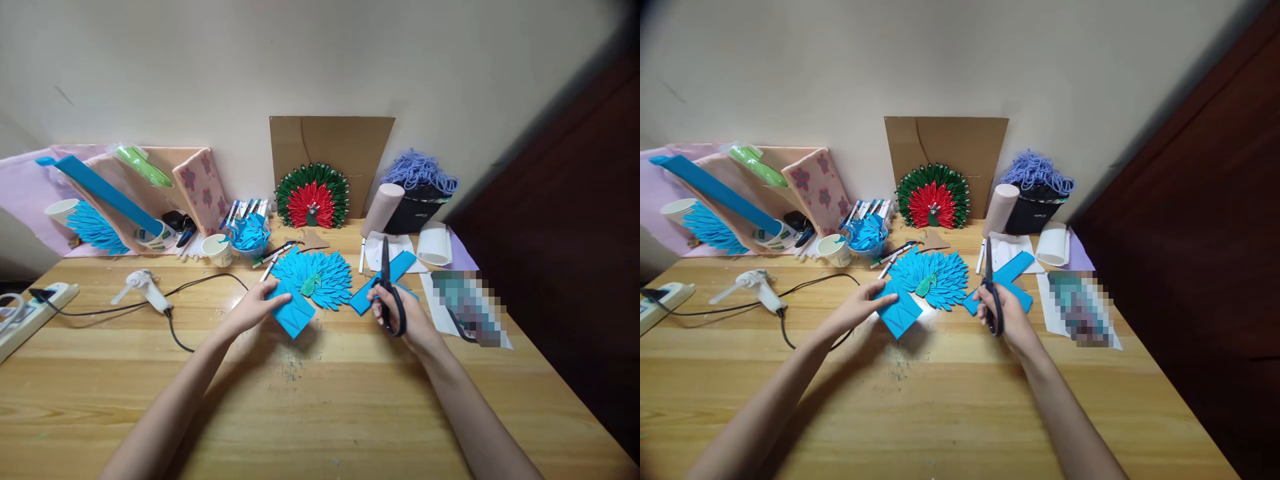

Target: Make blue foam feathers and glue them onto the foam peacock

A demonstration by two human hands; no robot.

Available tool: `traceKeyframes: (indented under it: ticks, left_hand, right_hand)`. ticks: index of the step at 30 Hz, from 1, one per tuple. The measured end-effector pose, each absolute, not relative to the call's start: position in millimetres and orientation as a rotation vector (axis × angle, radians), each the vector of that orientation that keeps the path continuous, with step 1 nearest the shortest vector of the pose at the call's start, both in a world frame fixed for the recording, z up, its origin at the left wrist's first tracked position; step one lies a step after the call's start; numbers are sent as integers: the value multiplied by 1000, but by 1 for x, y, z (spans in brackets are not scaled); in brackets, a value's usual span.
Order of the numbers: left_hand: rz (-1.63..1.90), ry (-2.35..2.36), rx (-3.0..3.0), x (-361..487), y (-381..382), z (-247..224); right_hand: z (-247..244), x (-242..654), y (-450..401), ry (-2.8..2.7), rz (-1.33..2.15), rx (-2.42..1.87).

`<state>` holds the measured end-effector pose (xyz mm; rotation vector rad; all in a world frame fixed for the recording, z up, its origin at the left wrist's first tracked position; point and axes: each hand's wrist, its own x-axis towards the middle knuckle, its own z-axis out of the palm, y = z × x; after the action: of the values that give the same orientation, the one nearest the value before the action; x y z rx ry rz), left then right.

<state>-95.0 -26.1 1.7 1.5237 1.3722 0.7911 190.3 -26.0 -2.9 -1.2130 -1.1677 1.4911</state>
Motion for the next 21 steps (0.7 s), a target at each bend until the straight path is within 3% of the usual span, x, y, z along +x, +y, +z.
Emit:
traceKeyframes:
  ticks: [7, 14, 21]
  left_hand:
    - [635, 1070, 1780, -61, -6, 48]
    - [633, 1027, 1833, -22, 10, 34]
    - [850, 1138, 1110, 9, 0, -1]
  right_hand:
    - [-30, 154, -44, -1091, 1856, -727]
    - [-50, 158, -36, -1243, 1290, -1059]
    - [-38, 171, -30, -1164, 908, -1212]
